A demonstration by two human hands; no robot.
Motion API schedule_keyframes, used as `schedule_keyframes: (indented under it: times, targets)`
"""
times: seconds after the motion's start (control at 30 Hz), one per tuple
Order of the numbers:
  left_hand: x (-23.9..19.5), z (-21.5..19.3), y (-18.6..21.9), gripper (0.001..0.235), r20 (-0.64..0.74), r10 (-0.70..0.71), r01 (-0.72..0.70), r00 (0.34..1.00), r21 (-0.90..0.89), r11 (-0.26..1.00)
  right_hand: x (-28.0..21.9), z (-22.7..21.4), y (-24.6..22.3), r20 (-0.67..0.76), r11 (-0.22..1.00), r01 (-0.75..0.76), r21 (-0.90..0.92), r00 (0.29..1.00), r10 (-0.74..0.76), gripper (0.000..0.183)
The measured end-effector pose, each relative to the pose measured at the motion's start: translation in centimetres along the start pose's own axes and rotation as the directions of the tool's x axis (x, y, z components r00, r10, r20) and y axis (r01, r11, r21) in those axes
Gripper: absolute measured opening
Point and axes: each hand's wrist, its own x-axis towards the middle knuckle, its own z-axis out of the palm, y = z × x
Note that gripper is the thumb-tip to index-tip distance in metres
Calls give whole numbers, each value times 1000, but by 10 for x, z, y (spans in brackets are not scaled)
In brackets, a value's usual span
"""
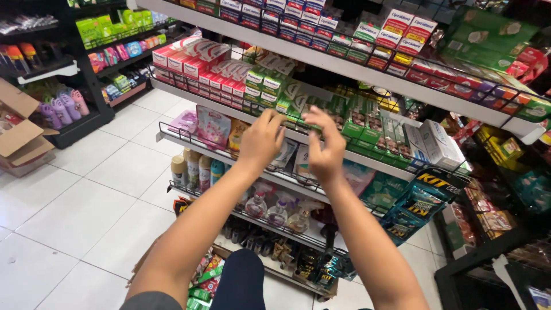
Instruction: Stocking and scanning boxes of toothpaste and air freshener on grocery store shelves.
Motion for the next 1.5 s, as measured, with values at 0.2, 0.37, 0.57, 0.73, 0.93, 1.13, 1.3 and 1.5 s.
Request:
schedule_keyframes:
  times: [0.2, 0.37, 0.57, 0.73, 0.93, 1.13, 1.3, 1.5]
  targets:
    - [26, 8, -7, 38, -44, 341, -323, 939, 233, 917, -24, -14, -14, 148, 938, 262, -228, 961, -232, 23]
    - [35, 16, -16, 41, 83, 404, -409, 911, 299, 862, -21, -29, -5, 106, 936, 236, -262, 971, -215, 24]
    - [40, 24, -24, 36, 125, 428, -445, 895, 299, 844, -21, -36, 5, 77, 945, 195, -262, 981, -181, 21]
    - [42, 23, -24, 31, 152, 419, -446, 895, 301, 843, -21, -36, 5, 55, 952, 166, -257, 986, -158, 21]
    - [45, 23, -23, 25, 187, 419, -459, 888, 326, 827, -18, -38, 2, 49, 946, 177, -271, 984, -171, 20]
    - [46, 27, -26, 20, 211, 422, -472, 882, 363, 804, -17, -39, -3, 49, 939, 178, -294, 984, -171, 19]
    - [45, 26, -23, 18, 201, 427, -472, 882, 382, 795, -18, -40, -5, 69, 931, 203, -305, 979, -191, 19]
    - [44, 21, -19, 16, 205, 431, -477, 879, 406, 780, -19, -44, -5, 62, 927, 191, -324, 982, -181, 19]
